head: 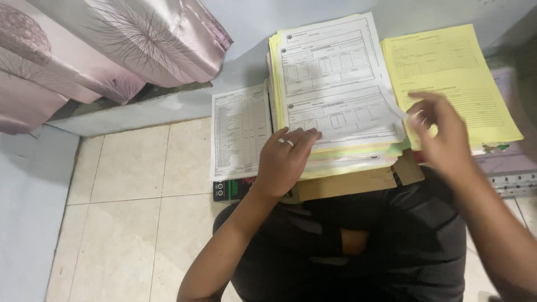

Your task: Sorting and organizing printed forms into different stacks or boxes

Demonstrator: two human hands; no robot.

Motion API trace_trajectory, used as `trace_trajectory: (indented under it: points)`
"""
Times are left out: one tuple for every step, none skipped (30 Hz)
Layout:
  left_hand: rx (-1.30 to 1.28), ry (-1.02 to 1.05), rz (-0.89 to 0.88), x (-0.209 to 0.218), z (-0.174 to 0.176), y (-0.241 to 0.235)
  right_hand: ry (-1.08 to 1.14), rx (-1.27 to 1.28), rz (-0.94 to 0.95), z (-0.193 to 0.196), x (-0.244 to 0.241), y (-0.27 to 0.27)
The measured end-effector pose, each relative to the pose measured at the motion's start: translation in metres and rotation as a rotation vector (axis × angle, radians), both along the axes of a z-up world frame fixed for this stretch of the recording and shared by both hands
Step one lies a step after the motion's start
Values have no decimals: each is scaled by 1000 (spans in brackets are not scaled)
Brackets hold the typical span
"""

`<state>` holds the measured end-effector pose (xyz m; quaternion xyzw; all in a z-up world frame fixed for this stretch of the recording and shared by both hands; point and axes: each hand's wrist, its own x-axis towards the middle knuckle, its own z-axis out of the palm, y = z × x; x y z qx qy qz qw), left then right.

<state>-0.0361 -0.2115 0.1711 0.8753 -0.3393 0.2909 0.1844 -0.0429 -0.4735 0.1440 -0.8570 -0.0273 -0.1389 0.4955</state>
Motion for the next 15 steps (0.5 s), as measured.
trace_trajectory:
  points:
    - [2,-1,-2,-1,0,1,-1,2,-2,16,12,3]
    - [-35,-9,-37,-3,-1,2,196,-46,-17,31,23,5]
    - [-71,-17,-72,-5,-2,3,393,-93,-30,47,34,8]
    - [-72,-17,-76,-7,-3,5,393,-93,-34,60,37,14]
    - [-61,-74,-100,-8,-4,6,432,-23,-7,74,41,20]
    - [-49,-126,-116,-11,-5,9,474,46,28,87,44,27]
    - [-50,-122,-112,-15,-3,12,479,44,31,72,61,20]
    - [-31,-97,-147,-18,-1,14,371,3,66,57,79,13]
    - [-12,-72,-181,-20,1,16,264,-38,102,43,97,6]
    - [-11,-76,-180,-22,1,20,260,-38,103,39,107,9]
    - [49,-117,-167,-23,2,24,257,-66,132,36,118,12]
    - [109,-161,-154,-24,2,28,251,-95,160,33,130,15]
    - [110,-168,-152,-24,4,35,244,-95,162,36,135,23]
    - [160,-141,-156,-26,5,43,242,-154,163,38,140,33]
    - [210,-113,-160,-27,6,51,238,-213,164,40,145,44]
